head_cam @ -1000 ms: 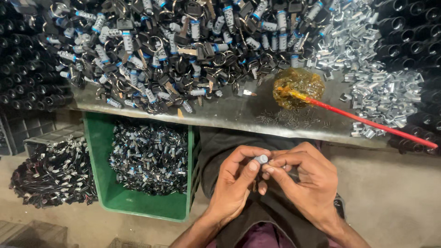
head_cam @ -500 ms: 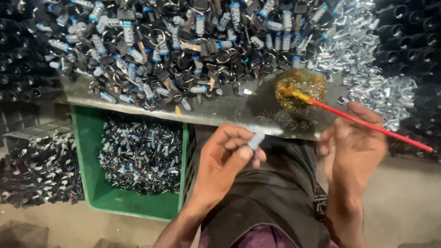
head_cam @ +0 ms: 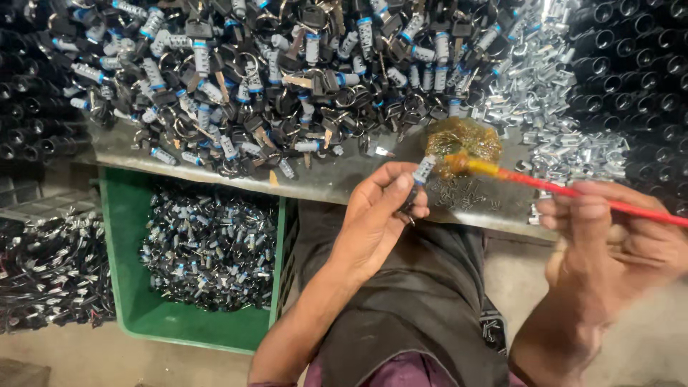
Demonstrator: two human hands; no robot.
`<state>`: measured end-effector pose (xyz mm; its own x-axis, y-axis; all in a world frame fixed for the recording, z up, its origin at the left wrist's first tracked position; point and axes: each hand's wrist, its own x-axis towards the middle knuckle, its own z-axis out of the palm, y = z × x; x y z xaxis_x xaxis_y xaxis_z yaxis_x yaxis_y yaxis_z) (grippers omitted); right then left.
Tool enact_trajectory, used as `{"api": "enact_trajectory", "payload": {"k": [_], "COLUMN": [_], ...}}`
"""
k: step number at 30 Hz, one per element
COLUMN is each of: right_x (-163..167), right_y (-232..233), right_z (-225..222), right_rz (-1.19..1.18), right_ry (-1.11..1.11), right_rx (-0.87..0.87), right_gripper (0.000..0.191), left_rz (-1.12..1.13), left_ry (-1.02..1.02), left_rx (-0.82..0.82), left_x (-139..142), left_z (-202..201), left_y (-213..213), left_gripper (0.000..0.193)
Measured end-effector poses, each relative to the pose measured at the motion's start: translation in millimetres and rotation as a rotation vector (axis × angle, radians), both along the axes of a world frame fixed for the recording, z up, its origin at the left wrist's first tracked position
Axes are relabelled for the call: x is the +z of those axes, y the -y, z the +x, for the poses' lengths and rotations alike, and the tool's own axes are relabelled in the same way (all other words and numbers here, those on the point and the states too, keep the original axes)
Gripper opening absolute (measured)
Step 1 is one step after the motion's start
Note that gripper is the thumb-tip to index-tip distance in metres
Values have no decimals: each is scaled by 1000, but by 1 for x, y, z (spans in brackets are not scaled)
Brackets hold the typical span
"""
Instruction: The person repeatedly picks small cylindrical components and metal rings from a pile, applies a yellow substance with a red brush, and assembles them into keychains. The finished keychains are placed into a green bin while the process continues.
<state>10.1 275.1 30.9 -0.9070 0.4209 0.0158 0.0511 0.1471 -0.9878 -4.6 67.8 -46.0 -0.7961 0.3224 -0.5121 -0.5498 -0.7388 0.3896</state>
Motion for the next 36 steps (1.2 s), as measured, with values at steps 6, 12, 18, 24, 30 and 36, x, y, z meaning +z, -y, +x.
{"api": "enact_trajectory", "payload": {"k": [6,12,18,24,30,36], "right_x": [-14,-6,-38,-59,-62,-74], "right_y": [7,0,32,55,74,91], "right_z": [-3,-18,7,8,-12,-8], "right_rz": [63,230,485,545,679,808], "right_ry": [-8,418,496,286,304,135], "right_rx": [-4,269,597,543,603,734], "right_gripper": [13,19,27,32,29,50], "left_rz": [115,218,-1040,-2052,-2021,-2184], "left_ry": [17,-48,-559,-403,-760,-792], "left_rx": [-17,-89,-758,-857,-310,-330], "left_x": [-5,13,20,60,51,42], "left_z": [2,26,50,54,4,-48], "left_y": [3,38,180,196,122,96], "left_gripper": [26,37,25,19,25,18]}}
